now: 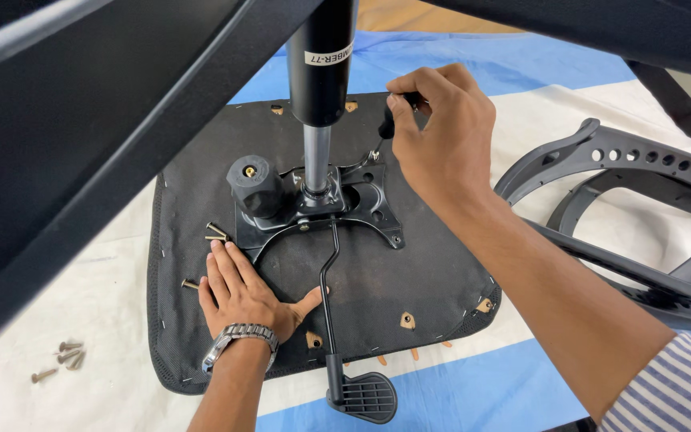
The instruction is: The person uses a screwdriver to drive a screw into the mounting plate of an office chair mechanism attached to the underside of a chair seat, holding the seat steady with the other hand while loose screws lie on the cloth beside the work.
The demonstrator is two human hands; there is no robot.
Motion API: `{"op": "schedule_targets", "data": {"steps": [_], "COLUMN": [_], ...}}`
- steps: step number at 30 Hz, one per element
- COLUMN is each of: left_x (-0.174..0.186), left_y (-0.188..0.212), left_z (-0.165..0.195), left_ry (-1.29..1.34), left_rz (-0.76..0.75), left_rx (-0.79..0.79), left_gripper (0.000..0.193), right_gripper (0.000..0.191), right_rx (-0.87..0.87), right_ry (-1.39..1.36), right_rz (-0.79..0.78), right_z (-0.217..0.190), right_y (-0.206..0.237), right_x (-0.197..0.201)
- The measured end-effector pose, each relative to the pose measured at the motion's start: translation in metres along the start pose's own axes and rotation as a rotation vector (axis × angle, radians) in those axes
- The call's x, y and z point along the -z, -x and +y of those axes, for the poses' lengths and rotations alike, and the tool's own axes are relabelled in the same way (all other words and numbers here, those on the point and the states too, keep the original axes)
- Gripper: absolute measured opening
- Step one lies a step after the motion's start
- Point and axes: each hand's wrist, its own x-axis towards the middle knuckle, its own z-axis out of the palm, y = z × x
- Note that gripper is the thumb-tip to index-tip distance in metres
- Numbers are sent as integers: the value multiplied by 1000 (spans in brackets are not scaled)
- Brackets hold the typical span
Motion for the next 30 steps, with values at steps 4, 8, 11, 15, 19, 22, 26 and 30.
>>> {"op": "schedule_targets", "data": {"steps": [4, 8, 11, 15, 19, 22, 26, 30], "left_x": [5, 9, 12, 13, 13, 12, 12, 11], "left_y": [-3, -8, -13, -16, -17, -16, -16, -16], "left_z": [1, 2, 2, 2, 3, 3, 1, 1], "left_ry": [35, 50, 48, 55, 53, 65, 66, 50], "left_rz": [-76, -159, -214, -262, -264, -255, -257, -253], "left_rx": [24, 63, 80, 86, 81, 72, 72, 66], "left_gripper": [154, 157, 158, 162, 161, 161, 161, 162], "right_gripper": [23, 20, 18, 13, 11, 12, 15, 14], "right_rx": [23, 66, 57, 12, 30, 37, 27, 20], "right_ry": [-45, -15, -1, -60, 32, 35, 14, 8], "right_rz": [27, 36, 64, 80, 61, 49, 54, 68], "right_z": [1, 2, 1, 0, 3, 4, 5, 4], "right_y": [2, 3, 6, 8, 7, 6, 7, 7], "right_x": [-4, -6, -8, -8, -7, -6, -5, -5]}}
